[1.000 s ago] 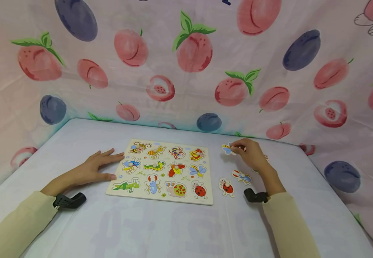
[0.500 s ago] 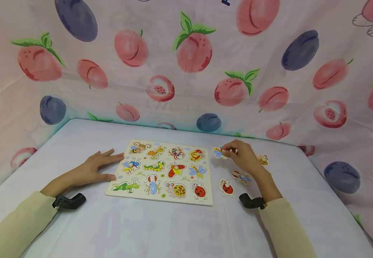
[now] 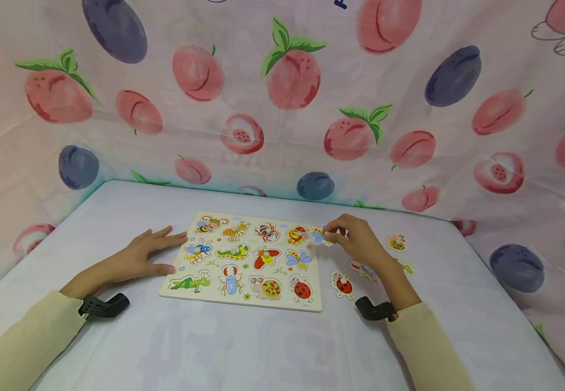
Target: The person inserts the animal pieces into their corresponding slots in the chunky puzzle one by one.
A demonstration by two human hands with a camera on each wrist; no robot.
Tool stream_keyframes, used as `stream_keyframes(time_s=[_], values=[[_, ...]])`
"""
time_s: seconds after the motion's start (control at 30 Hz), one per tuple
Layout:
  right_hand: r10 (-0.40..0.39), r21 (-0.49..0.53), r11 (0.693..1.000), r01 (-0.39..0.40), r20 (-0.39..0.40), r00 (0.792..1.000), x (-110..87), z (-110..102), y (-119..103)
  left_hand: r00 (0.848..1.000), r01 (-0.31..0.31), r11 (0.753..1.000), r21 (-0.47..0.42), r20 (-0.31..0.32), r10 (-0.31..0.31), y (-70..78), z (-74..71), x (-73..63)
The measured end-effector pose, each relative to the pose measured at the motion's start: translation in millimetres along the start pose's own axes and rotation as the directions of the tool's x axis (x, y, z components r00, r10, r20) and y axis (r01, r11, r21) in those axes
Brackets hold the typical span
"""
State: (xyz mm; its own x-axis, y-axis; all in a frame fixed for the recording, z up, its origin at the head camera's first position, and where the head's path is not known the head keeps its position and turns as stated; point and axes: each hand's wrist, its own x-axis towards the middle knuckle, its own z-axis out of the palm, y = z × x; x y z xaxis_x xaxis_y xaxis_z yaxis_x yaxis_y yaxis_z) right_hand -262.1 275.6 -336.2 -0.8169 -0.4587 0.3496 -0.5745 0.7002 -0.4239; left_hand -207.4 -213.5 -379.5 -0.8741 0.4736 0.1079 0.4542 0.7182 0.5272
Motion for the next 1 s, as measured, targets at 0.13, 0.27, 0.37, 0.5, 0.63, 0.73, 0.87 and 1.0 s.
stream_keyframes(time_s=[0.13, 0.27, 0.37, 0.5, 0.63, 0.73, 0.87, 1.0], values=[[-0.020, 0.011, 1.000, 0.020, 0.012, 1.000, 1.1, 1.6, -4.4, 1.000, -0.003, 1.000, -0.006, 0.003, 0.003, 0.8, -0.6, 0.2], [-0.019, 0.016, 1.000, 0.019, 0.023, 1.000, 1.2, 3.7, -9.1, 1.000, -0.005, 1.000, -0.006, 0.000, 0.005, 1.8, -0.7, 0.0], [-0.012, 0.020, 1.000, 0.011, 0.042, 0.999, 1.1, 5.8, -12.6, 1.000, -0.002, 1.000, -0.006, 0.000, 0.002, 2.3, -0.6, 0.0], [-0.005, 0.031, 1.000, 0.003, 0.068, 0.998, 2.0, 8.7, -18.1, 1.000, 0.003, 1.000, -0.003, 0.006, -0.003, 1.9, -0.8, -0.4], [-0.009, 0.044, 0.999, 0.004, 0.095, 0.995, 3.0, 12.9, -21.3, 1.000, 0.002, 1.000, 0.004, 0.006, -0.002, 0.8, -0.2, -0.7], [-0.012, 0.054, 0.999, 0.005, 0.121, 0.993, 3.5, 16.1, -23.1, 1.000, 0.001, 1.000, 0.005, 0.005, -0.001, 0.0, 0.2, -0.7], [-0.009, 0.072, 0.997, -0.001, 0.140, 0.990, 3.7, 18.9, -26.0, 1.000, 0.007, 1.000, 0.002, 0.011, -0.007, 0.0, 0.4, -0.1], [-0.013, 0.080, 0.997, 0.001, 0.143, 0.990, 3.7, 20.9, -27.2, 1.000, 0.018, 1.000, 0.009, 0.015, -0.018, 0.0, 0.3, 1.1]])
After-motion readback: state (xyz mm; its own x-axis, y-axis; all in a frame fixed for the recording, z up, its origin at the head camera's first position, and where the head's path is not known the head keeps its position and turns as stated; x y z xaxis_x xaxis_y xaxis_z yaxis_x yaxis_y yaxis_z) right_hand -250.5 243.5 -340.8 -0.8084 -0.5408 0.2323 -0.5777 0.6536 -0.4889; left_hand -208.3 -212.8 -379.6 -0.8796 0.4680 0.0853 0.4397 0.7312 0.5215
